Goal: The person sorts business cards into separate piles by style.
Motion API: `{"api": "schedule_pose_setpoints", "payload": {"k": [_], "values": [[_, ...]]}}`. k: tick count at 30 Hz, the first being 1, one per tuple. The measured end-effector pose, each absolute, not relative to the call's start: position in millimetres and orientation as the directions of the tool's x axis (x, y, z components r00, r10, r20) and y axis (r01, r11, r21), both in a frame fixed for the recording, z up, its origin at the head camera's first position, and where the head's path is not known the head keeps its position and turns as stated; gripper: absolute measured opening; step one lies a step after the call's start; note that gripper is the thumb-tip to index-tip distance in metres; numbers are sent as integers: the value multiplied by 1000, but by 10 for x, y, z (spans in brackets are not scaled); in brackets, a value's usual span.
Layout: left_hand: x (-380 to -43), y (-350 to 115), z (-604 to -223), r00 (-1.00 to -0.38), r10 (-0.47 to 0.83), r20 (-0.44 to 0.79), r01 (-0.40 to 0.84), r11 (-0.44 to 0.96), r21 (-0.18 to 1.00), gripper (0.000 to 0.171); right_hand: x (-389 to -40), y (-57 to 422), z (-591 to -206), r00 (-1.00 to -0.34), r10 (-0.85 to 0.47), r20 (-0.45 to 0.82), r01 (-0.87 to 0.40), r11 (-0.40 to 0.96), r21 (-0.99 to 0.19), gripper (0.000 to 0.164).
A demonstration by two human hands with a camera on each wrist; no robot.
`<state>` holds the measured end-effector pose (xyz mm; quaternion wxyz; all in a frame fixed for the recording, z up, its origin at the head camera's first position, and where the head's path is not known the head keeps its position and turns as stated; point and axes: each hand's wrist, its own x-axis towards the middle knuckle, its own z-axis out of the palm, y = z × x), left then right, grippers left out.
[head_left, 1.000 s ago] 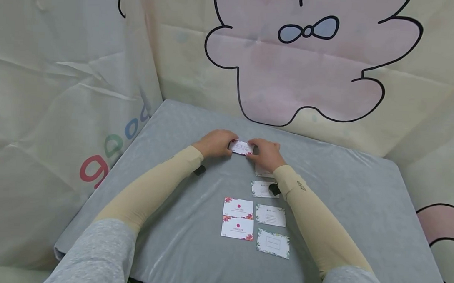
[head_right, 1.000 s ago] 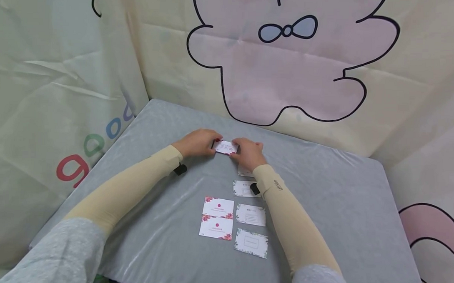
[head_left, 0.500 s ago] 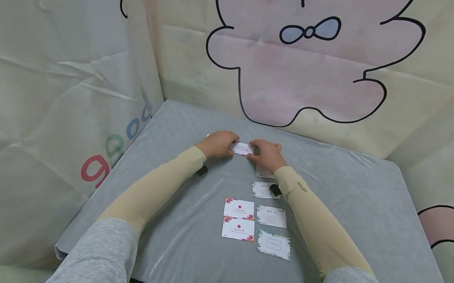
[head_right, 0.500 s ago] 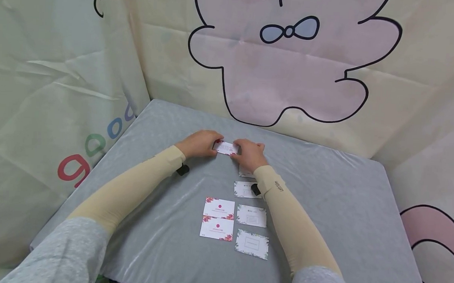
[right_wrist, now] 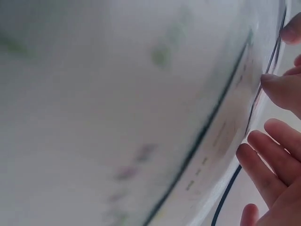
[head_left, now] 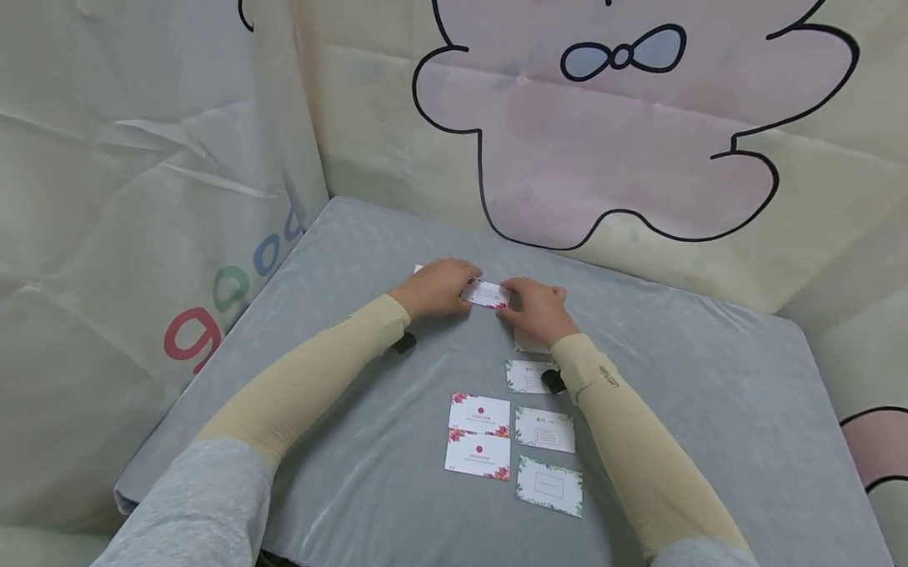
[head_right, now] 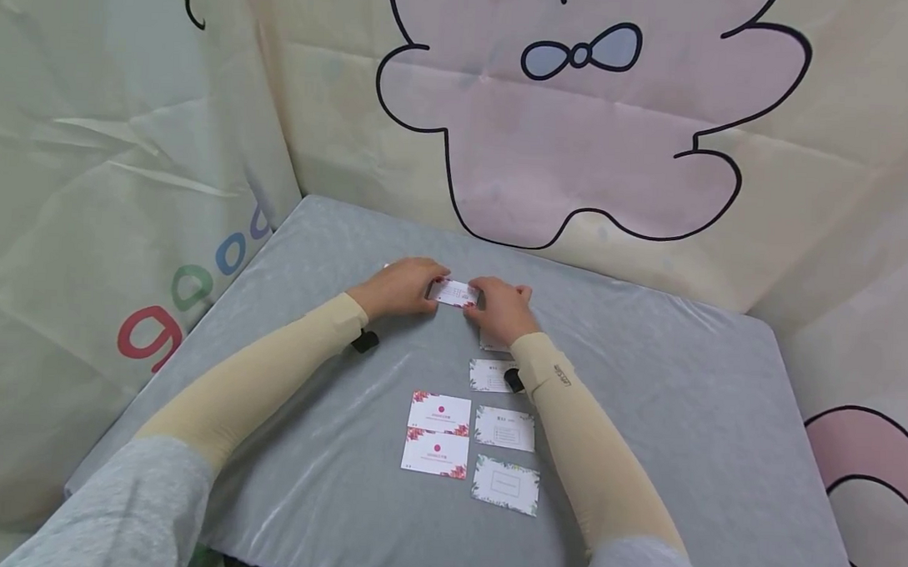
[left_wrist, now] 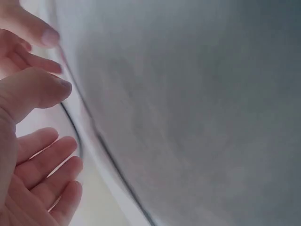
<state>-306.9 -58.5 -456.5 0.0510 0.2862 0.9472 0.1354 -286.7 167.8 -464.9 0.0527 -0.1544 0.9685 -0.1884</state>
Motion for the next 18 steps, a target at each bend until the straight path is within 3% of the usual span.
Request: {"api": "schedule_pose_setpoints", "payload": {"k": [5,12,18], "values": [[-2651,-679,-4513,-792,610,37,589,746,312,63,-2498,1784,-4589,-932,-361,-13,-331,868,-369,56],[-1864,-796,-4551,-714,700,-34,648,677,349,68,-1717,1876,-4515,-868,-497,16,-475,819,-323,59],[-1517,-752,-4604,-663,747,-48,670,621,407,74,-1340,1834,-4596,-831,-556,-3,-518,777,-359,60]]}}
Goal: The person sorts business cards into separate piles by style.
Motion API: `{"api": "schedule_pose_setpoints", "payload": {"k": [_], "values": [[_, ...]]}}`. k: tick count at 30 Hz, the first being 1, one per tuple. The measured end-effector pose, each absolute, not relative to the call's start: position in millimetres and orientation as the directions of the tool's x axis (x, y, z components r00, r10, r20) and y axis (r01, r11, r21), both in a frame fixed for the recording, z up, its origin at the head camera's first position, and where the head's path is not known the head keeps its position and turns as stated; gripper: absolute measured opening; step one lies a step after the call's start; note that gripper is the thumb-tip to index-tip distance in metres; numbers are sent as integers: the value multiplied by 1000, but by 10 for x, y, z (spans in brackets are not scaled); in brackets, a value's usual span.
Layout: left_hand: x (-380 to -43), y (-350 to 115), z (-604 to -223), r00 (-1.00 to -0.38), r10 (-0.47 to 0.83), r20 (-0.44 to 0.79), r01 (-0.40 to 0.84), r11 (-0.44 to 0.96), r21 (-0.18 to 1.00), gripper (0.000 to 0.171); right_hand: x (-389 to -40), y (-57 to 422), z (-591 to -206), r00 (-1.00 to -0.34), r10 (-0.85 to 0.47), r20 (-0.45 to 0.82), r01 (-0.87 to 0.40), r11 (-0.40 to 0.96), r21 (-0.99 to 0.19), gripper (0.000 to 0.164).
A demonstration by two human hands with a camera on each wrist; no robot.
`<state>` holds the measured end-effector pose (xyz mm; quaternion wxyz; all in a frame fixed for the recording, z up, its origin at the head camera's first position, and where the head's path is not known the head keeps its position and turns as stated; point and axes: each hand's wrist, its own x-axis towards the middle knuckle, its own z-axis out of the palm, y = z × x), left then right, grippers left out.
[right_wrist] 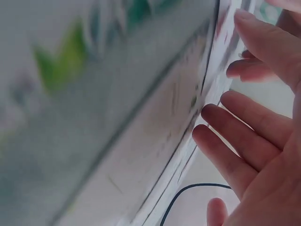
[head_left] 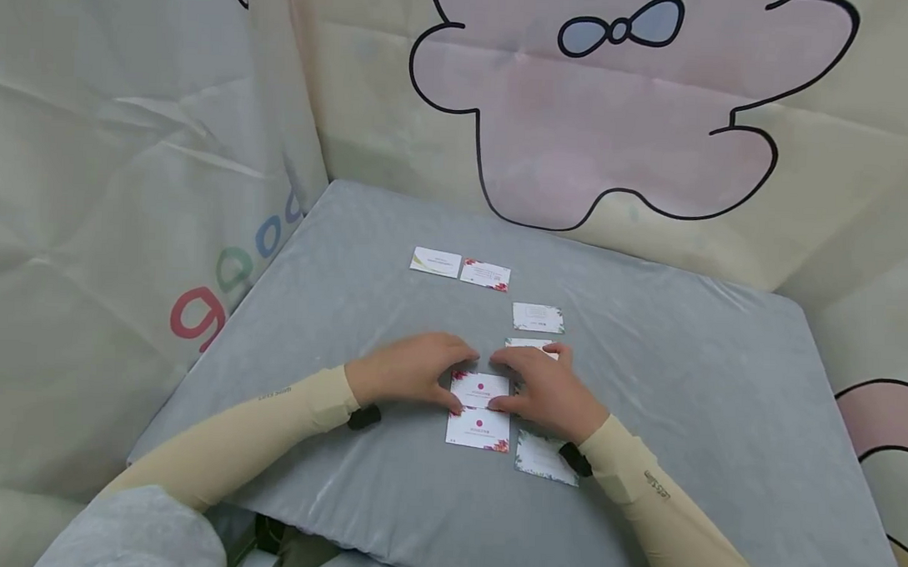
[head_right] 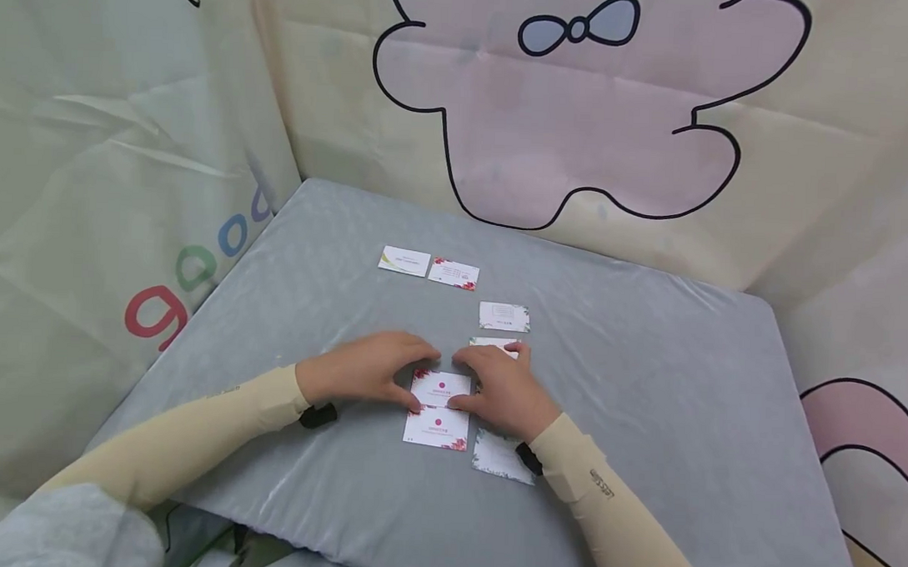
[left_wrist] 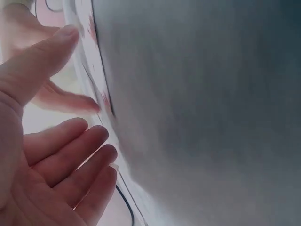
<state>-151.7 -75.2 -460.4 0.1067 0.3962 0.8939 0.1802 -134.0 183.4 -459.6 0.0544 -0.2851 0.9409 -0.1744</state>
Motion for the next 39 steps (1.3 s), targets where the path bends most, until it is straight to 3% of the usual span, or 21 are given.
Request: {"api": "schedule_pose_setpoints", "payload": {"k": [10,24,29,34,39], "values": [[-1441,-742,-4662,-676,737,-13,668,619,413,52,-1365,1769,-4653,-819,-574,12,-547,772,-324,53],[-1424,-753,-4614,-680,729,83,712,629,314,44,-1395,1769,-4634,-794,-598,108,-601,746,-286,51],[-1450,-763,-4600,-708,703,70,682,654,326,48,-1429,1768,-4627,-797,-597,95,-595,747,-296,53],[-1616,-745,-4537,-737,675,36,650,694,310,54,-1577,1760,-4609,-809,-583,77,-579,766,-281,55],[-2006,-724,-4548,-749,661,47,645,710,281,55,-1893,1741,-4591,-851,-521,62,-514,802,-304,58]]}}
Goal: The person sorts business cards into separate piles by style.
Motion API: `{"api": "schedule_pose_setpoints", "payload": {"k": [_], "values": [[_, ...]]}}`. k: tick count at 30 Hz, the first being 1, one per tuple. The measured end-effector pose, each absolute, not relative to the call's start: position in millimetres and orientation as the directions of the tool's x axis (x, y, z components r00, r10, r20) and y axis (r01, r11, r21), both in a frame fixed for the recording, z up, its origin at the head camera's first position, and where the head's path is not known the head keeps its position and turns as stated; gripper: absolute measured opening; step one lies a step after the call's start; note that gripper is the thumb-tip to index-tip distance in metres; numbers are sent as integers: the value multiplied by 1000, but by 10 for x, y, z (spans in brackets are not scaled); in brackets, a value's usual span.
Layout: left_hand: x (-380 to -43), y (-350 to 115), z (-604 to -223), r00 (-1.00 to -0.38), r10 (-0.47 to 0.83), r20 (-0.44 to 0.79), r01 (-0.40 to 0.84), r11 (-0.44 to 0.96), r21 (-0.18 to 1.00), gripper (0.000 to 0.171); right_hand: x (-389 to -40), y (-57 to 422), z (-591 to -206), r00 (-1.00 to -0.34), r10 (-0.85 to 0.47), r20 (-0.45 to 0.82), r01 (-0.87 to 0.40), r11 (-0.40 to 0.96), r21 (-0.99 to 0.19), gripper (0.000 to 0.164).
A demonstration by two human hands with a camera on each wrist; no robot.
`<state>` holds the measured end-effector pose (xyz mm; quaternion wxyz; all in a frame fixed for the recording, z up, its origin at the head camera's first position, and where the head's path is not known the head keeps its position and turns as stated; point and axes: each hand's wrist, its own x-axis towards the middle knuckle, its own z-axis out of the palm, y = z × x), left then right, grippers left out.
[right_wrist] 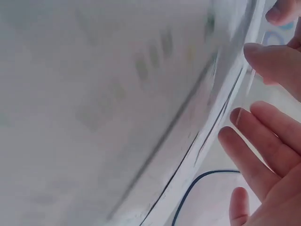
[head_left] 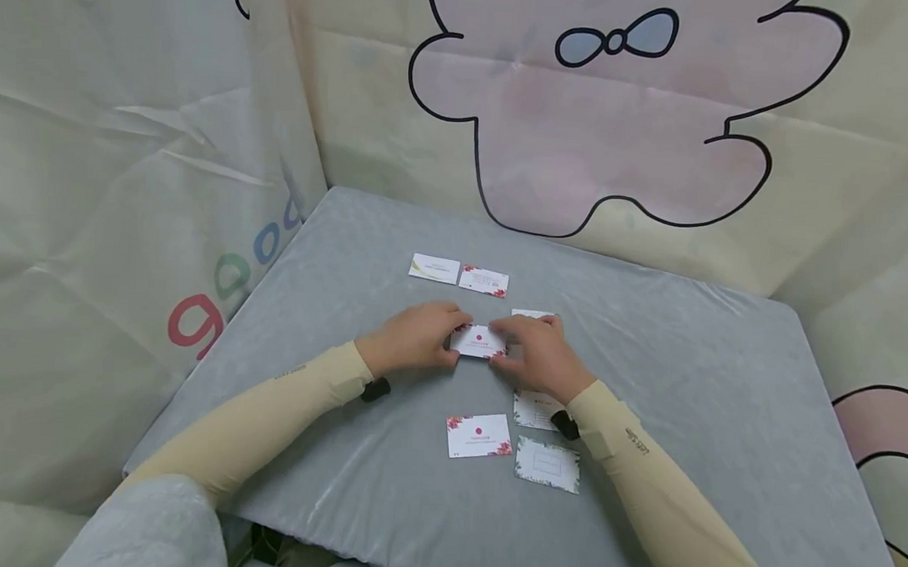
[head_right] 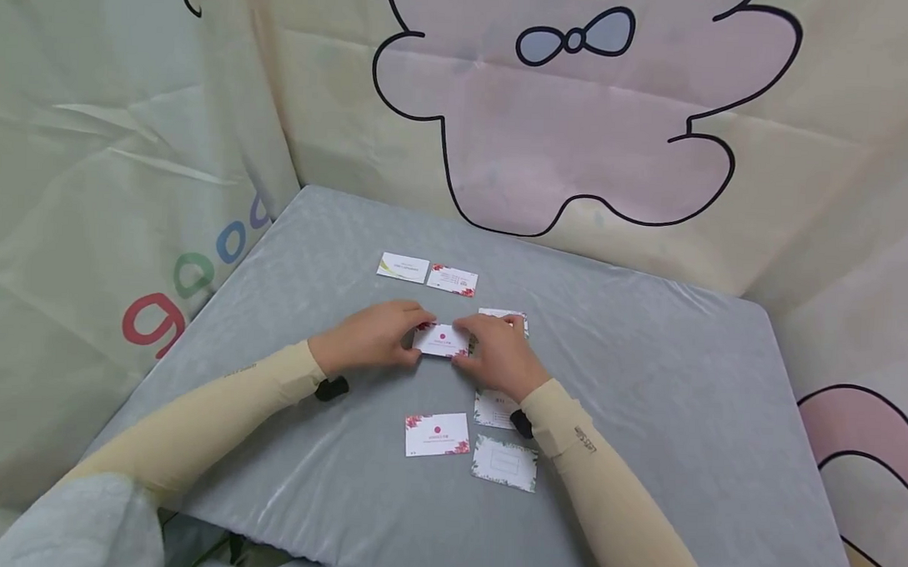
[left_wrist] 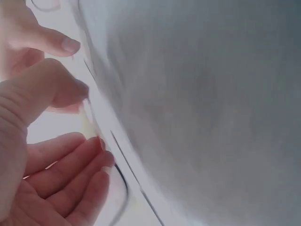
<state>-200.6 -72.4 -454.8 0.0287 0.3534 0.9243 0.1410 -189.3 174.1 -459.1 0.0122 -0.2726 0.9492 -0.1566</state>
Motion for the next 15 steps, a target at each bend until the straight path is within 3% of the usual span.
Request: {"api": "schedule_pose_setpoints", "payload": {"k": [7,15], "values": [[-2636,-702,-4588,-784,619,53,606,742,288,52,-2466,1663,-4571,-902,-432,21,-408,835,-370,56],[-2978,-640,-4630,-817,576,35,563,783,264,56,-2781,1656,-4597,-935,-354,-20,-314,851,-421,55]]}}
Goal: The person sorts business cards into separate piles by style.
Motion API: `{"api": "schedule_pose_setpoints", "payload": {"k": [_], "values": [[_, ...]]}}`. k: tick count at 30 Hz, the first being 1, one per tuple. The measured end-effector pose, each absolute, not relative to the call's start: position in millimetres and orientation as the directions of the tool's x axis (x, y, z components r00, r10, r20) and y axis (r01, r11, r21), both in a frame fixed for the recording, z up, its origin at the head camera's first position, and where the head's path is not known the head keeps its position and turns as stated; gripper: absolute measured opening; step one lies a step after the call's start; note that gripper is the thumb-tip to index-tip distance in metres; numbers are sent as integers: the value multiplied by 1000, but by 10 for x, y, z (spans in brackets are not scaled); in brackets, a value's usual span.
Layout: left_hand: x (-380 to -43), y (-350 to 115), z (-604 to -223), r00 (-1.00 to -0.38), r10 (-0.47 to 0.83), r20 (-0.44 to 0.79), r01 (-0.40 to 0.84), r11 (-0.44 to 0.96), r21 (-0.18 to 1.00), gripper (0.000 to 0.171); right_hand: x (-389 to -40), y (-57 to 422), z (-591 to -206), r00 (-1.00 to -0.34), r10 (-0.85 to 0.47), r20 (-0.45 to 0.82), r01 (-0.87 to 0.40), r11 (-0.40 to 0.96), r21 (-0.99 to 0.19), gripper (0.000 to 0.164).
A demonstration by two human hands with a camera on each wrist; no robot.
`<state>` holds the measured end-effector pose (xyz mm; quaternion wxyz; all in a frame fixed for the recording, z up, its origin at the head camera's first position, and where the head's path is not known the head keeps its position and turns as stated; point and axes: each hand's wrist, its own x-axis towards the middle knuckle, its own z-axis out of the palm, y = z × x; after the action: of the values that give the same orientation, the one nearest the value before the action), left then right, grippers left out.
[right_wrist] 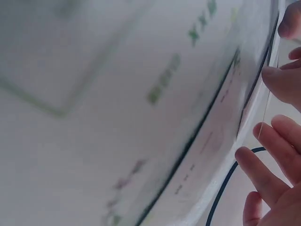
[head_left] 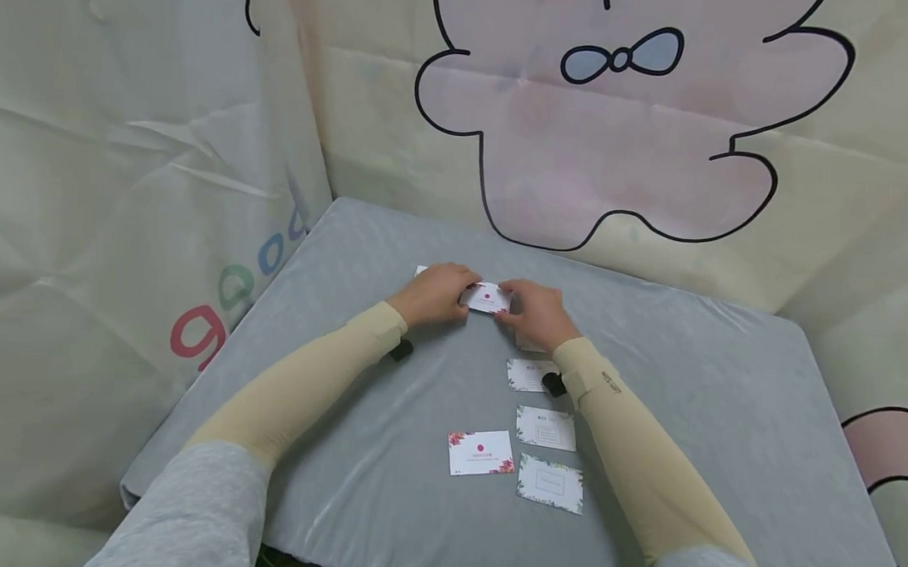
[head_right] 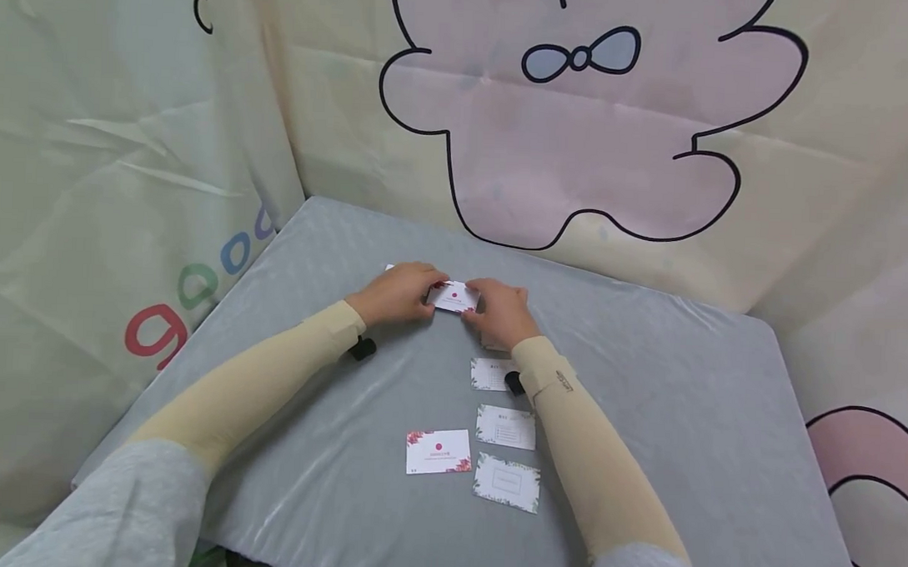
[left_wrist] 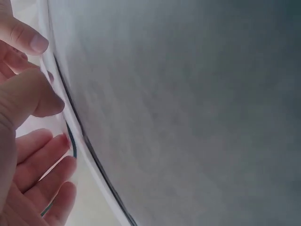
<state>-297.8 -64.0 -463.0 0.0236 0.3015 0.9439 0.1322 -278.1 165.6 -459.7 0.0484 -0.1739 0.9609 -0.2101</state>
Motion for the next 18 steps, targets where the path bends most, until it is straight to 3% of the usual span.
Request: {"api": "schedule_pose_setpoints", "payload": {"k": [18], "values": [[-3248,-559,-4701,-839,544,-22,520,812,264,57,-2961,1654,-4681,-949,-313,-34,-269,862,-429,53]]}}
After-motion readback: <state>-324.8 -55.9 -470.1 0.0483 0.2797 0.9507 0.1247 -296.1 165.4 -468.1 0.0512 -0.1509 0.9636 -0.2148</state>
